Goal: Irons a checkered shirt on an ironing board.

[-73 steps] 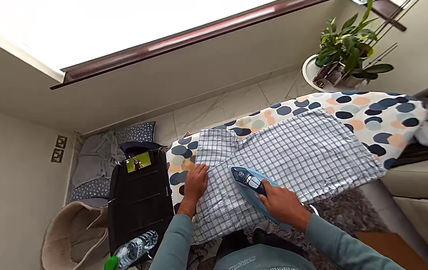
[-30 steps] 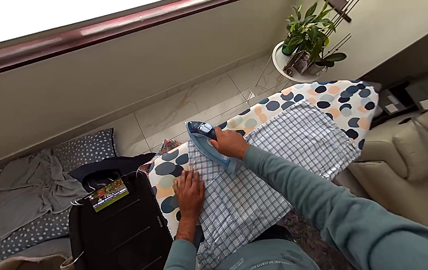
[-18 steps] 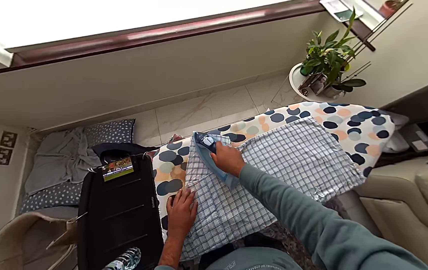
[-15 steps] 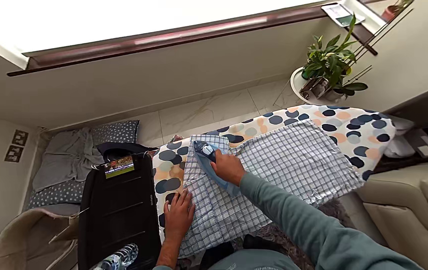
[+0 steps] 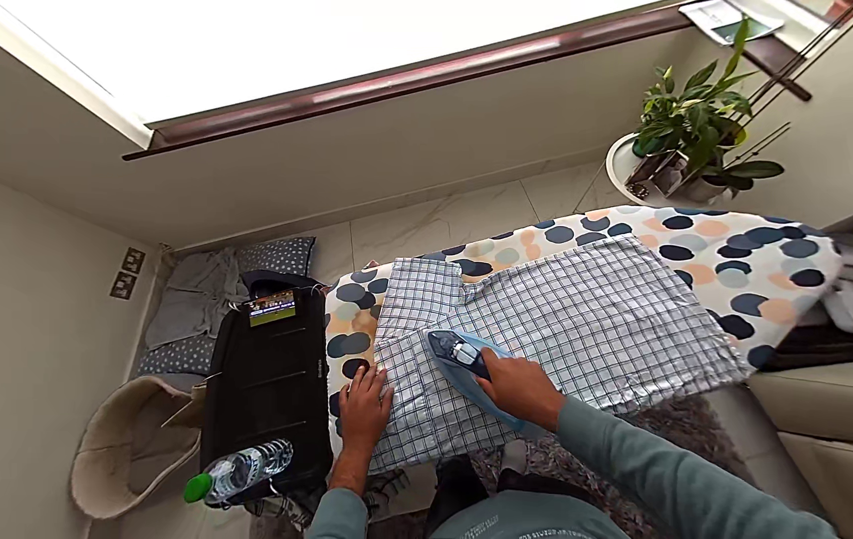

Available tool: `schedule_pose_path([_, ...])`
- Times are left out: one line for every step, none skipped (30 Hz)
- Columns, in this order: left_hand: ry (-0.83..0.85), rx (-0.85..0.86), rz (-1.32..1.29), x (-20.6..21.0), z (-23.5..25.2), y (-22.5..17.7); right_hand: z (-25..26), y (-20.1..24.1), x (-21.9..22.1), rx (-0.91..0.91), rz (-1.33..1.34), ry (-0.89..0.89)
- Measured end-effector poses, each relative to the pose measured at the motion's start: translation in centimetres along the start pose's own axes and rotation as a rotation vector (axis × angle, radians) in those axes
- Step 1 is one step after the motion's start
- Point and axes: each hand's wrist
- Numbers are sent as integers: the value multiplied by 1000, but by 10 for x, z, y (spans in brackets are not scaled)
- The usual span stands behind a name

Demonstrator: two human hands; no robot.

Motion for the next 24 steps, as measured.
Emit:
schedule_pose_path([27, -23, 7, 2, -3, 2, -7, -3, 4, 11, 2, 5])
schedule_pose_path([41, -34, 6, 4, -6, 4, -13, -5, 7, 25, 6, 13])
schedule_pose_path([55, -42, 4, 5, -7, 6, -19, -7, 10, 38, 10, 22])
schedule_pose_path([67, -45, -1, 6, -8, 8, -24, -8, 13, 53, 14, 32])
schedule_pose_path([70, -43, -13, 7, -9, 9, -28, -7, 16, 69, 19, 38])
schedule_pose_path([64, -38, -23, 8, -9, 10, -31, -5, 19, 90, 21, 41])
schedule_pose_path([62, -33, -26, 9, -9, 11, -33, -2, 22, 115, 26, 38])
schedule_pose_path([61, -25, -26, 10, -9, 12, -34, 2, 26, 140, 31, 25])
schedule_pose_path([63, -17, -20, 11, -9, 13, -33, 7, 28, 168, 43, 10])
schedule_pose_path([69, -9, -13, 12, -11, 13, -31, 12, 29, 197, 57, -3])
schedule_pose_path([72, -1, -12, 12, -12, 14, -27, 18, 30, 224, 72, -17])
schedule_pose_path([82, 4, -17, 12, -13, 15, -22, 25, 30, 251, 87, -24])
schedule_pose_path([86, 11, -22, 12, -13, 17, -17, 32, 28, 277, 102, -29])
schedule_pose_path([84, 22, -24, 12, -13, 18, -9, 38, 24, 301, 118, -29])
schedule_pose_path([83, 33, -29, 13, -13, 20, -2, 44, 20, 317, 130, -35])
schedule_pose_path([80, 45, -27, 13, -14, 22, 6, 49, 17, 329, 139, -46])
schedule_pose_path([81, 56, -21, 14, -14, 23, 16, 54, 13, 342, 153, -54])
schedule_pose_path([82, 65, -16, 14, -14, 24, 26, 58, 9, 352, 163, -63])
schedule_pose_path([86, 72, -8, 14, -14, 24, 36, 62, 4, 360, 168, -71])
schedule_pose_path([86, 76, -1, 13, -15, 24, 47, 65, 0, 365, 172, -76])
schedule_pose_path([88, 80, 5, 13, -15, 24, 57, 68, -6, 366, 176, -78])
schedule_pose_path([86, 82, 5, 14, -15, 24, 67, 71, -11, 361, 177, -74])
schedule_pose_path([83, 83, -1, 14, -15, 24, 77, 73, -17, 351, 170, -72])
schedule_pose_path([73, 86, -12, 15, -16, 25, 86, 74, -21, 339, 160, -76])
Point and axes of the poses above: each hand's wrist, its own z-axis towards the middle knuckle, its own x-axis out of the palm, y = z × x, and after that the axes turned 10 degrees about -x, right-handed
